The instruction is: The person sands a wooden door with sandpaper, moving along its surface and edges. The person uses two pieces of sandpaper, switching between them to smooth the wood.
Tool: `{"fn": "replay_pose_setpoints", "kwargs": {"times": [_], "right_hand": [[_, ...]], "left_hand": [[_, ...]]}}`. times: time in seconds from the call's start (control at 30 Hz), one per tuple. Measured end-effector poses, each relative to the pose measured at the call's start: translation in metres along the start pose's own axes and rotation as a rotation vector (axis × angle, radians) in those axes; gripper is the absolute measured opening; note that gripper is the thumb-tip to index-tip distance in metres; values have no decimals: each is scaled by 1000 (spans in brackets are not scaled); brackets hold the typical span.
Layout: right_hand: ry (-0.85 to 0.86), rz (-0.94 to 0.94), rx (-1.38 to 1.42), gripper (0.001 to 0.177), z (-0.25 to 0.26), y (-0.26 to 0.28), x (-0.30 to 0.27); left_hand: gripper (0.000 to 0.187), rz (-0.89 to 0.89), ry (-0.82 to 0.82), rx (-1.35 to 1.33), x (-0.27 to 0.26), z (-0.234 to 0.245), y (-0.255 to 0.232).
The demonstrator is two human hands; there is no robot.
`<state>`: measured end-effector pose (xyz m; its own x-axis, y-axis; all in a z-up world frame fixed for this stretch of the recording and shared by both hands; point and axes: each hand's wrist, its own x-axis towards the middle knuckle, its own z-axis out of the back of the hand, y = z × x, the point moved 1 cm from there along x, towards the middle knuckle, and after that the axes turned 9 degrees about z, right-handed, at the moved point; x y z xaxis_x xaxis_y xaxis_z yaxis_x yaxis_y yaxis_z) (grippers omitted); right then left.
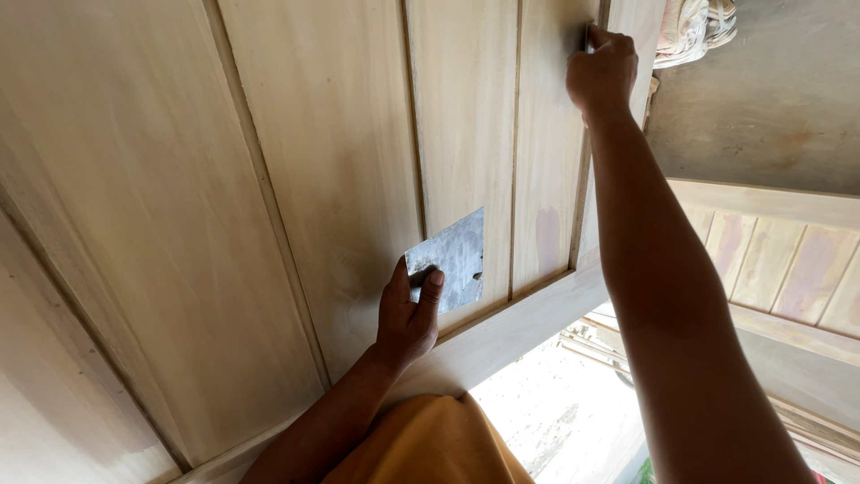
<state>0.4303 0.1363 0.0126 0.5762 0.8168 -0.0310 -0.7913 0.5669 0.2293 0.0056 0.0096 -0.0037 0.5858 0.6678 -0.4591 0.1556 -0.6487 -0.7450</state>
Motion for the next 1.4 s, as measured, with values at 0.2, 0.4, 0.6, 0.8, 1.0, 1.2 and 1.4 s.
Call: {"fn": "replay_pose_setpoints", "kwargs": {"times": [0.2, 0.4, 0.6, 0.8, 1.0, 1.2, 1.4], "right_hand": [[123, -199, 322, 43, 37, -9, -18], [13, -284, 278, 12, 76, -24, -22], [85, -489, 165, 29, 61, 5, -8], [68, -487, 229, 26, 42, 8, 7], [42, -428, 233, 6, 29, 10, 35], [30, -243, 431, 27, 29, -7, 51], [26, -317, 282, 29, 65, -41, 25]], "left_hand": [[33, -4, -28, -36, 0, 1, 3], [30, 28, -36, -58, -1, 4, 5], [29, 20, -31, -81, -2, 2, 5], [28, 10, -40, -88, -1, 5, 2], [29, 65, -11, -100, -3, 2, 1], [32, 48, -22, -120, -1, 2, -3], [32, -27, -37, -116, 6, 6, -6]]}}
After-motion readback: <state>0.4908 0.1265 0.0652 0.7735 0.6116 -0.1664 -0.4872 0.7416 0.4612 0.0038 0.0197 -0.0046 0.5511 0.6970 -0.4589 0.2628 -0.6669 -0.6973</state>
